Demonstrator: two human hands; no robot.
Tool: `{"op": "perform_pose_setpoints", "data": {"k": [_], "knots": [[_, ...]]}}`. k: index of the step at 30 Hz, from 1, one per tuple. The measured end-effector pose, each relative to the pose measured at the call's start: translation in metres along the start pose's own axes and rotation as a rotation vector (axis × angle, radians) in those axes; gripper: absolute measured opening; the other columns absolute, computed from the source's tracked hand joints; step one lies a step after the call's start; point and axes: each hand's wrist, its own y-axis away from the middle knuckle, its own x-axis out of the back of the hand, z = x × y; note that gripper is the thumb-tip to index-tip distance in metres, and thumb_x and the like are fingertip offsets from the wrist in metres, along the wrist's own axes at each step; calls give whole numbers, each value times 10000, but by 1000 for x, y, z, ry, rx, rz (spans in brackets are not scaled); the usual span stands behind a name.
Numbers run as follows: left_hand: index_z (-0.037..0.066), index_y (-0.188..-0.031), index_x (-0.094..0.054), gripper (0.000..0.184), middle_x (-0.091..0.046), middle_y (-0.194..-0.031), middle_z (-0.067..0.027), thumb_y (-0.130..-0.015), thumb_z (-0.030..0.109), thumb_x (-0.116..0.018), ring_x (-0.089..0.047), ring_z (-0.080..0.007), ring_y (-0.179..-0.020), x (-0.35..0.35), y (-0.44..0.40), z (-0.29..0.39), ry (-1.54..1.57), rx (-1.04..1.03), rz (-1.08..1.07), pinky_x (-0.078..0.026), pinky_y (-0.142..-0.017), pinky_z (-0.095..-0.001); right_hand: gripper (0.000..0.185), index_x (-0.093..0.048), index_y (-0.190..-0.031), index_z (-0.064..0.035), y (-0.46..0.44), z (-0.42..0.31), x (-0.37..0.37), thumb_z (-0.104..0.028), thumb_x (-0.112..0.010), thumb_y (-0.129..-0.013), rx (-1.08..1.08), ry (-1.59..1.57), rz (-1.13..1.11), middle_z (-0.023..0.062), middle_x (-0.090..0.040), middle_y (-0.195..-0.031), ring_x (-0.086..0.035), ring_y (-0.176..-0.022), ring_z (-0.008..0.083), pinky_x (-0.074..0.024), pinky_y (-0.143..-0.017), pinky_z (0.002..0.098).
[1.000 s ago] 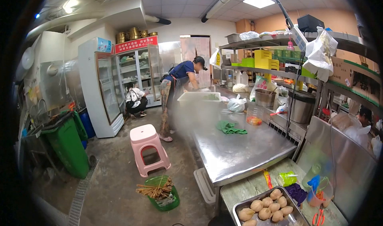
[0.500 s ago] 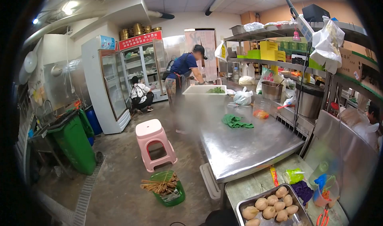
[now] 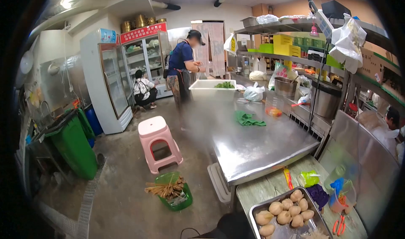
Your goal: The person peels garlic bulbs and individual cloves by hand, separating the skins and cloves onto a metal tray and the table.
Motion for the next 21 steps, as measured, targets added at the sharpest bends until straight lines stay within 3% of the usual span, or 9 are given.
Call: {"op": "perform_pose_setpoints", "data": {"k": [4,10,12,13,15,16,17,19,21], "knots": [[87,-1175,-459,277,-461,-903,45,-978,279,-426,-434,-54,-783,-2,-5,-26,-75,-115,151,-391,-682,-200,167,-606,-946,-12,0,6,4,-83,-545,-808,63,68,-14,33,-575,-757,-512,-668,130,-440,-599,267],[94,-1008,-526,255,-458,-774,26,-986,315,-399,-443,-54,-685,-9,0,12,-214,-133,239,-409,-566,-204,180,-592,-985,-6,7,1,3,-137,-553,-868,152,146,109,72,-578,-901,-528,-746,139,-454,-625,268],[85,-1003,-522,269,-461,-785,24,-985,325,-403,-446,-57,-672,-10,7,37,-16,147,285,-417,-581,-201,189,-589,-996,-4,-3,8,3,-152,-551,-884,203,140,184,83,-576,-937,-532,-761,141,-458,-628,270],[72,-1027,-527,262,-505,-833,15,-977,311,-432,-483,-63,-708,-10,7,41,-41,136,329,-435,-616,-204,189,-589,-996,-4,-17,21,5,-152,-551,-884,198,143,188,83,-576,-937,-532,-761,141,-458,-628,270],[69,-1040,-535,243,-525,-869,12,-967,289,-462,-498,-65,-733,-15,4,21,-80,13,304,-441,-633,-207,332,-512,-1031,-16,-45,48,11,-109,-683,-762,311,-166,98,127,-566,-961,-600,-790,186,-491,-712,295],[66,-1053,-542,228,-545,-905,8,-957,267,-491,-513,-68,-758,-16,3,18,-124,-120,285,-447,-650,-210,332,-512,-1031,-16,-41,36,6,-109,-683,-762,308,-162,101,127,-566,-961,-600,-790,186,-491,-712,295],[55,-1063,-554,206,-567,-918,5,-935,215,-538,-529,-78,-798,-12,3,16,-490,-310,291,-451,-665,-213,275,-519,-999,-18,-38,23,-1,-91,-678,-788,221,-244,37,110,-580,-933,-593,-748,147,-486,-671,258],[47,-1054,-556,198,-566,-893,6,-929,201,-546,-530,-77,-780,-12,2,15,-330,-200,275,-453,-657,-216,199,-525,-928,-11,-45,33,-6,-120,-669,-844,229,-323,-34,82,-617,-838,-573,-629,104,-471,-568,228],[39,-1044,-558,191,-565,-868,7,-923,186,-555,-532,-76,-762,-9,4,23,-182,-86,259,-455,-649,-219,197,-525,-929,-9,-47,53,-1,-121,-664,-847,212,-314,-29,85,-623,-820,-574,-637,101,-472,-572,229]]}}
